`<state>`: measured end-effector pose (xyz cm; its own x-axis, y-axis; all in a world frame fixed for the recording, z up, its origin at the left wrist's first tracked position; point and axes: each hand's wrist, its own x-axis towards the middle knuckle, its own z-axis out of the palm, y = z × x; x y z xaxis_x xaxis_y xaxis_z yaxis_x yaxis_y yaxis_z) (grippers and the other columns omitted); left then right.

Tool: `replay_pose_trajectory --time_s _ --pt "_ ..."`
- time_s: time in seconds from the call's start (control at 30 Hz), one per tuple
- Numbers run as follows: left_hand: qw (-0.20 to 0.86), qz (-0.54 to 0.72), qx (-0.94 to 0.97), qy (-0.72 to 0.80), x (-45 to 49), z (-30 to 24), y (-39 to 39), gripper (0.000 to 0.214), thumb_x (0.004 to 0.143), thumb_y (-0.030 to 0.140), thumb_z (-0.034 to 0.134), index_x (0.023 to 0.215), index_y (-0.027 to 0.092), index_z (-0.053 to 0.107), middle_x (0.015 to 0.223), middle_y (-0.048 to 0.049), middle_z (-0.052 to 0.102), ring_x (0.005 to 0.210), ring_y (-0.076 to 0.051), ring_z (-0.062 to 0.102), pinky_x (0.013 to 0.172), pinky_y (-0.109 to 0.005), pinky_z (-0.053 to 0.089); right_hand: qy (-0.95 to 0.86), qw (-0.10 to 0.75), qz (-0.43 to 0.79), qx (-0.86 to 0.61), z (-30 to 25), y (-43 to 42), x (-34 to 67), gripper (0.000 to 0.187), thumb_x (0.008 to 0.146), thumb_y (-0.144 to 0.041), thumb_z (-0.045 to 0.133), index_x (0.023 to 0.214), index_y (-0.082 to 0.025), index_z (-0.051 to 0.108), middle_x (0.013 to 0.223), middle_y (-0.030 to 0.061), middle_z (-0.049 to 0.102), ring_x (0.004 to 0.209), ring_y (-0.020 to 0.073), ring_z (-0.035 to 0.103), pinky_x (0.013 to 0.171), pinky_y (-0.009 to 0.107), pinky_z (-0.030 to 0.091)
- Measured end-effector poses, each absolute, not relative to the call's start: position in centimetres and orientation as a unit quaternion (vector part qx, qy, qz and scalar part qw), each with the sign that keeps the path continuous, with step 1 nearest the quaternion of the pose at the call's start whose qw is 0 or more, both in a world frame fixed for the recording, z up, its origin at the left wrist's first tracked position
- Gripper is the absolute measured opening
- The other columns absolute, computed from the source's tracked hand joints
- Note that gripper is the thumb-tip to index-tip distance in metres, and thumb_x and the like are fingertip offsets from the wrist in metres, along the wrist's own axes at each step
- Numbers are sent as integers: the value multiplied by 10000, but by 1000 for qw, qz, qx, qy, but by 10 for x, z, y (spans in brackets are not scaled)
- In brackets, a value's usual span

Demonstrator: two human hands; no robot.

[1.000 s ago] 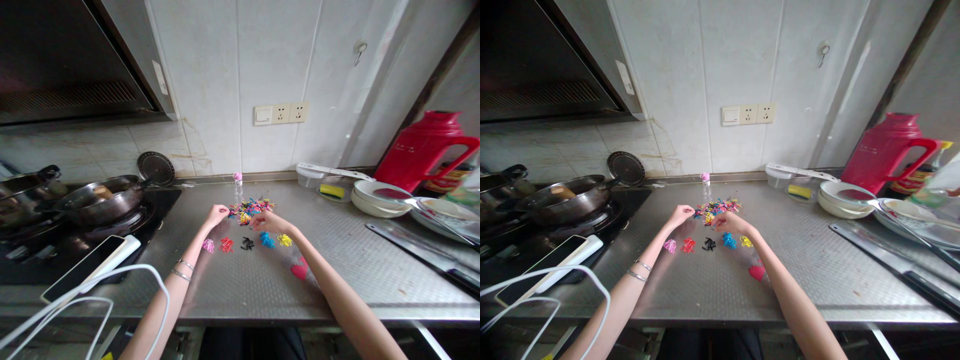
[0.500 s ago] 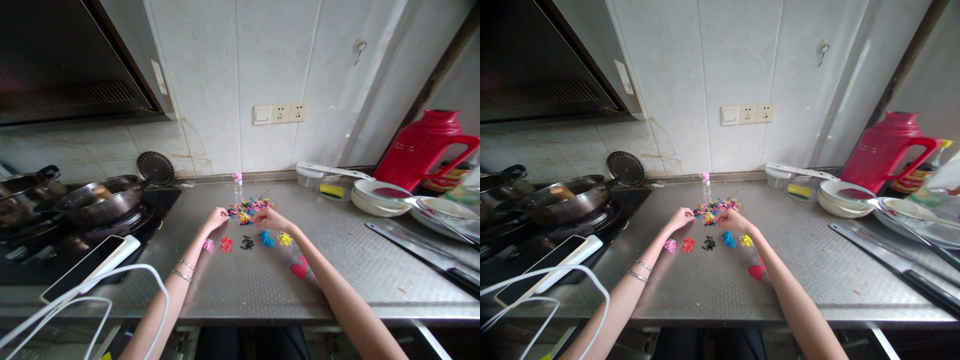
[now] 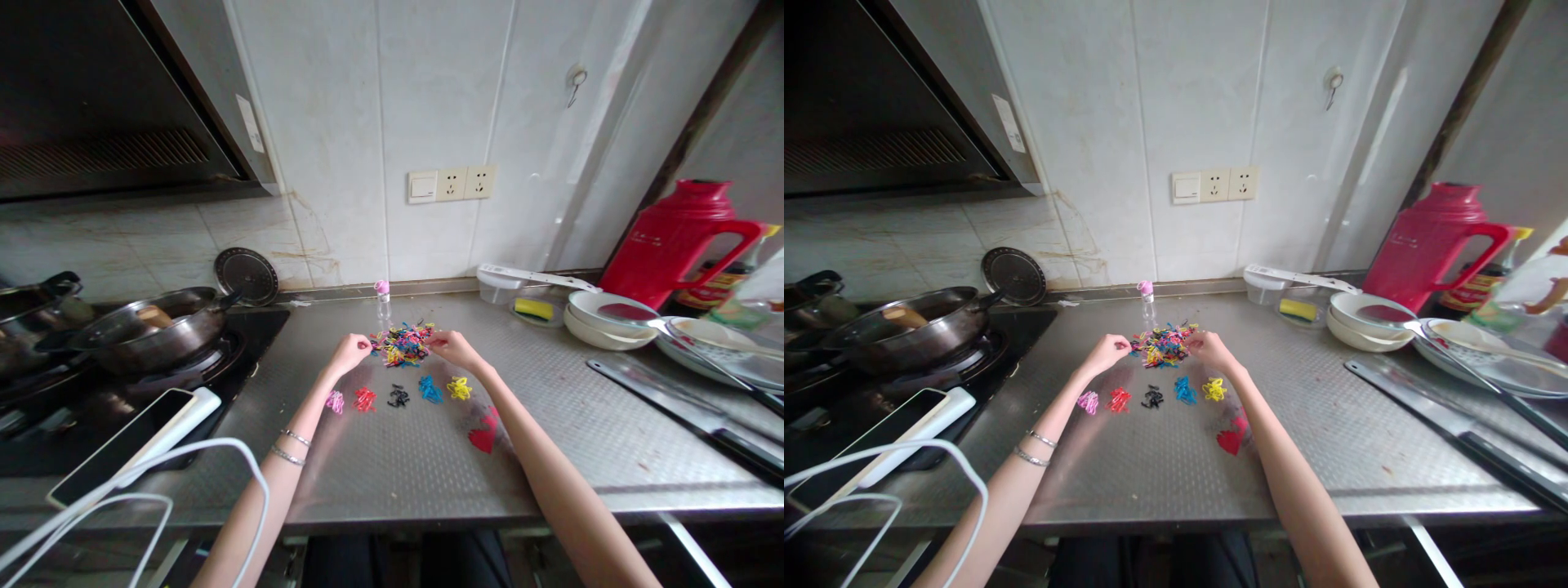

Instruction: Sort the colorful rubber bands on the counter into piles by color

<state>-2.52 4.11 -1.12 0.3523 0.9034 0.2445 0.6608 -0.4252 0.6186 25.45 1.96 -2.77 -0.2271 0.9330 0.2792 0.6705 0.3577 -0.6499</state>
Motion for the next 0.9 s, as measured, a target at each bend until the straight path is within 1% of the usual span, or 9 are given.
replay_pose_trajectory --time_s 0.1,0.17,0.27,0.4,0.53,0.63,0.7,0.8,0.9 --pt "266 239 826 435 -15 -1 31 220 709 270 519 729 108 666 734 -61 664 691 -148 578 673 -234 416 -766 274 121 -569 -31 19 256 262 703 -128 484 870 -196 673 833 31 669 752 130 591 674 191 410" --pt "310 188 847 390 -7 4 22 200 696 249 532 721 105 667 720 -52 662 672 -135 571 656 -215 413 -772 236 93 -583 -32 17 257 257 715 -129 484 875 -210 668 866 38 666 770 130 589 681 183 400" --pt "345 117 865 344 2 7 11 166 672 208 545 710 108 671 696 -34 655 633 -113 552 614 -191 396 -781 201 81 -586 -32 15 255 236 735 -155 485 881 -211 661 857 41 661 758 130 584 661 178 393" --pt "359 67 871 329 8 5 4 171 660 213 561 732 111 677 676 -26 650 587 -100 528 552 -180 366 -792 197 91 -570 -34 15 252 248 718 -174 500 907 -216 655 869 33 657 756 128 578 652 175 391" --pt "362 94 868 327 8 2 7 179 679 223 552 739 109 676 705 -34 654 625 -109 542 585 -183 381 -803 200 98 -552 -35 15 250 285 698 -188 521 952 -226 646 912 28 653 794 137 573 698 188 400" --pt "364 136 856 340 5 2 12 191 692 229 547 763 105 675 745 -46 661 670 -120 556 636 -193 399 -815 198 96 -536 -35 14 249 278 716 -175 502 940 -243 652 937 22 648 851 144 565 757 203 397" --pt "362 157 847 356 4 1 15 203 694 235 549 779 101 675 752 -50 661 669 -122 556 640 -199 402 -818 198 95 -532 -35 14 248 263 737 -176 490 929 -247 654 956 24 643 891 150 554 783 211 392" --pt "351 180 841 370 2 -1 18 216 702 255 545 769 95 675 726 -47 653 639 -117 541 619 -201 394 -818 200 96 -531 -36 14 248 223 771 -206 481 911 -231 652 957 39 635 899 152 546 784 216 390" --pt "341 196 840 374 0 -3 20 229 712 277 537 738 96 674 699 -39 641 613 -109 522 597 -199 378 -817 210 92 -529 -39 15 247 189 793 -233 473 878 -215 641 938 45 622 850 142 547 741 210 392"
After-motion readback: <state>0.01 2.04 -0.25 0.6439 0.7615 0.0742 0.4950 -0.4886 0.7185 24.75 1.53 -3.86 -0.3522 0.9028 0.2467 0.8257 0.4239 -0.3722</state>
